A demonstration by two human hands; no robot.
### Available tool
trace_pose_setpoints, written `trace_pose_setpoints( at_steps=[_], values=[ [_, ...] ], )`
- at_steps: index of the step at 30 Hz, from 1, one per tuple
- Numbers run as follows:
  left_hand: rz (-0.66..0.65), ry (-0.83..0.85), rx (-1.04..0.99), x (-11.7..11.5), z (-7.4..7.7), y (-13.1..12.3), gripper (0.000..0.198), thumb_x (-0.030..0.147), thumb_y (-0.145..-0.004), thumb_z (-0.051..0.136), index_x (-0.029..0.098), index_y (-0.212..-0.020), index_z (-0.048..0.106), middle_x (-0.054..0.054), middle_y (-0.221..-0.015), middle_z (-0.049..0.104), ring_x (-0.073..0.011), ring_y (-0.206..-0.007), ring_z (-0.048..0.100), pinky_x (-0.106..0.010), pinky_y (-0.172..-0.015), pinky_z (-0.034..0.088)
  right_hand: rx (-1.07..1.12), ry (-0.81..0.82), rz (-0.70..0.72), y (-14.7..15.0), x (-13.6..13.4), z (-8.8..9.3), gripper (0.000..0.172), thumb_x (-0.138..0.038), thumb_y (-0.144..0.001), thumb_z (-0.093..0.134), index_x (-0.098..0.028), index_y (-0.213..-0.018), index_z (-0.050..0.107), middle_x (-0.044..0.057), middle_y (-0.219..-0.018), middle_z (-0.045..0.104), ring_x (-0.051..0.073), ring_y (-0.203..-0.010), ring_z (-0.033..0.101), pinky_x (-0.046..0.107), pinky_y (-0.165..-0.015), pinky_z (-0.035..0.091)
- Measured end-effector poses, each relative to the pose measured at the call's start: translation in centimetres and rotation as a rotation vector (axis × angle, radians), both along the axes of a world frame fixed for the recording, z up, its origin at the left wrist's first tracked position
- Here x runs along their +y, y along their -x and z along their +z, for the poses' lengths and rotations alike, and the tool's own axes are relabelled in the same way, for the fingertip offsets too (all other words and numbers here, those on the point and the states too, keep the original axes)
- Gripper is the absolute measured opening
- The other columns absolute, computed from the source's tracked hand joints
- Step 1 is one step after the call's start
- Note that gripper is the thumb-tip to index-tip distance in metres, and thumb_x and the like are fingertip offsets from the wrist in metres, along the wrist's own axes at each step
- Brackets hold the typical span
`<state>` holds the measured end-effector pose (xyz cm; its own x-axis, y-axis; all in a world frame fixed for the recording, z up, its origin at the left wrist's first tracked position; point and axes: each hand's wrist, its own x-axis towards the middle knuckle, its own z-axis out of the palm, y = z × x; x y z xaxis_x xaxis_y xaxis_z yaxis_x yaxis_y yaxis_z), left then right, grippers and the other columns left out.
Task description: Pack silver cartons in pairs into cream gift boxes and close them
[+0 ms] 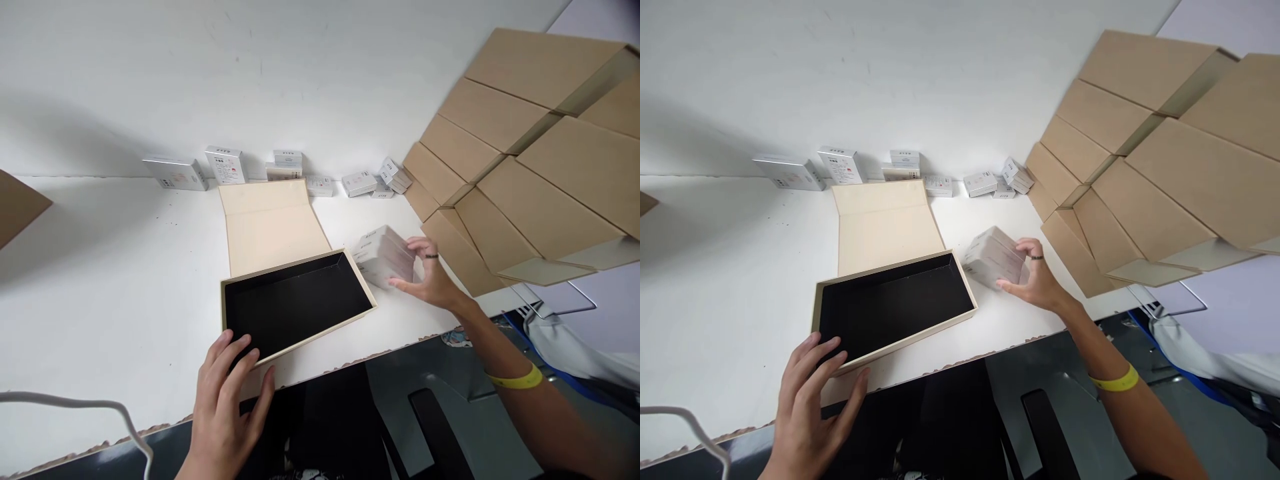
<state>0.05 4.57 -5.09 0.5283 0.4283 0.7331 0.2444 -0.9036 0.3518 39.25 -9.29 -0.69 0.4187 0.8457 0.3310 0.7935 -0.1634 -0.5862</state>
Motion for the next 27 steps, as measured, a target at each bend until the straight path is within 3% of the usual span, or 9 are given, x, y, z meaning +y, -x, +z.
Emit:
trace_pose_setpoints(
  at_steps=[2,4,8,10,13,17,20,22,27],
  values=[
    [0.002,-0.004,-0.003,0.0,0.1,0.0,0.061,-0.009,-0.079,0.076,0.011,-0.132,0.055,-0.021,-0.125,0.063,-0.0367,-0.144,0.049,-0.061,-0.117,0.046,0.009,0.09,0.014,0.2,-0.7,-1.1,0.081,-0.057,-0.074,0.08,-0.031,-0.128,0.026,0.011,-0.13,0.04,0.031,-0.125,0.052,0.053,-0.105,0.051],
    [0.005,-0.013,-0.007,0.0,0.1,0.0,0.06,-0.009,-0.078,0.077,0.01,-0.13,0.056,-0.021,-0.124,0.063,-0.0366,-0.144,0.049,-0.06,-0.118,0.045,-0.019,0.167,0.029,0.2,-1.1,-0.6,0.1,-0.06,-0.069,0.085,-0.031,-0.14,0.021,0.015,-0.141,0.038,0.036,-0.133,0.048,0.057,-0.107,0.049],
    [0.0,-0.011,-0.002,0.0,0.2,0.0,0.059,-0.01,-0.077,0.077,0.009,-0.129,0.056,-0.022,-0.125,0.062,-0.0367,-0.145,0.048,-0.059,-0.119,0.044,-0.091,0.397,0.022,0.1,0.7,4.0,0.131,-0.072,-0.059,0.087,-0.03,-0.155,0.009,0.019,-0.161,0.026,0.045,-0.15,0.028,0.067,-0.118,0.036],
    [0.002,-0.008,-0.002,0.0,0.2,0.0,0.058,-0.01,-0.078,0.077,0.01,-0.129,0.056,-0.022,-0.124,0.063,-0.0365,-0.145,0.048,-0.059,-0.12,0.044,-0.11,0.62,0.061,0.3,2.9,6.3,0.125,-0.075,-0.063,0.082,-0.029,-0.157,0.014,0.019,-0.159,0.032,0.046,-0.148,0.033,0.065,-0.114,0.041],
    [0.004,-0.013,-0.007,0.0,0.3,-0.2,0.059,-0.009,-0.078,0.077,0.01,-0.129,0.055,-0.022,-0.125,0.062,-0.0356,-0.146,0.047,-0.058,-0.121,0.043,-0.214,0.967,0.168,1.1,7.0,8.7,0.103,-0.066,-0.071,0.075,-0.029,-0.155,0.028,0.017,-0.145,0.048,0.042,-0.123,0.058,0.055,-0.093,0.055],
    [-0.009,-0.023,-0.016,0.1,0.5,-0.4,0.058,-0.011,-0.077,0.077,0.009,-0.128,0.056,-0.023,-0.125,0.062,-0.0337,-0.148,0.046,-0.055,-0.123,0.04,-0.279,1.085,0.241,1.6,10.2,10.5,0.083,-0.048,-0.067,0.078,-0.029,-0.141,0.048,0.01,-0.115,0.06,0.032,-0.088,0.065,0.043,-0.068,0.051],
    [-0.008,-0.037,-0.02,0.2,0.5,-0.5,0.057,-0.01,-0.076,0.078,0.008,-0.125,0.056,-0.023,-0.123,0.063,-0.0335,-0.147,0.047,-0.054,-0.123,0.041,-0.29,1.021,0.286,1.1,9.2,11.5,0.071,-0.041,-0.07,0.075,-0.029,-0.135,0.05,0.008,-0.111,0.06,0.029,-0.089,0.064,0.039,-0.069,0.049],
    [-0.002,-0.042,-0.02,0.3,0.4,-0.5,0.055,-0.01,-0.076,0.078,0.008,-0.123,0.057,-0.023,-0.122,0.063,-0.0338,-0.146,0.048,-0.053,-0.122,0.042,-0.247,0.826,0.279,0.7,7.2,11.1,0.067,-0.041,-0.076,0.073,-0.029,-0.136,0.048,0.009,-0.124,0.058,0.028,-0.099,0.064,0.039,-0.075,0.052],
    [-0.009,-0.038,-0.03,0.3,0.2,-0.4,0.056,-0.011,-0.075,0.079,0.008,-0.123,0.057,-0.023,-0.12,0.063,-0.0348,-0.144,0.049,-0.055,-0.119,0.044,-0.054,0.135,0.17,0.5,1.2,5.1,0.082,-0.047,-0.08,0.079,-0.033,-0.144,0.03,0.01,-0.144,0.042,0.031,-0.131,0.052,0.046,-0.104,0.053]
  ],
)
